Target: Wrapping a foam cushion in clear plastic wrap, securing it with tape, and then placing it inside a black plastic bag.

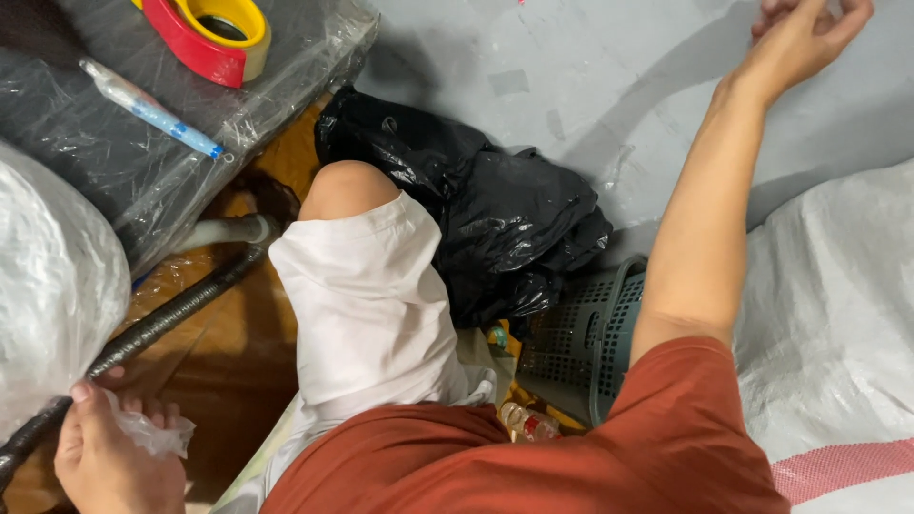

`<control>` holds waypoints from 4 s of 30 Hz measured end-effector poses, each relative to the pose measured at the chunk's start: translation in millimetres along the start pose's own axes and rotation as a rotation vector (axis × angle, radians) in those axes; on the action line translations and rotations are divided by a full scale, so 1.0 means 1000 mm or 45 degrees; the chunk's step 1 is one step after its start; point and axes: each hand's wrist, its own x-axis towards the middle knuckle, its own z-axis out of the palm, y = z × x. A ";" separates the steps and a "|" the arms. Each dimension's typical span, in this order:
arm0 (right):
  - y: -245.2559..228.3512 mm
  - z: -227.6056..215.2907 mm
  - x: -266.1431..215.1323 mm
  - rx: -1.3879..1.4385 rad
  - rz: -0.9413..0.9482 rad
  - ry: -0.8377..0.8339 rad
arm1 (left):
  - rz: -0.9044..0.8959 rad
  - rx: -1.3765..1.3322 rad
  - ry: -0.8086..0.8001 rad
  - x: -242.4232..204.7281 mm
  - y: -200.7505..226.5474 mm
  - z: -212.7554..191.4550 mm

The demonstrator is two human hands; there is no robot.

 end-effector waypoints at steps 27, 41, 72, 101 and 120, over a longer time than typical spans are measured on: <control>-0.052 -0.039 -0.057 -0.899 -1.117 -0.639 | 0.102 0.126 -0.080 -0.008 0.003 -0.006; -0.146 0.012 -0.208 -0.146 0.107 -0.823 | 0.126 0.066 0.018 0.019 -0.022 0.003; -0.189 0.127 -0.568 -0.113 0.358 -2.147 | 0.305 0.057 -0.100 0.025 -0.027 0.003; -0.108 0.130 -0.628 -0.141 1.435 -2.366 | -0.181 -0.307 -0.016 0.046 -0.048 0.018; -0.105 0.158 -0.699 -0.687 0.479 -3.071 | -0.312 -0.945 -0.277 0.028 -0.046 0.021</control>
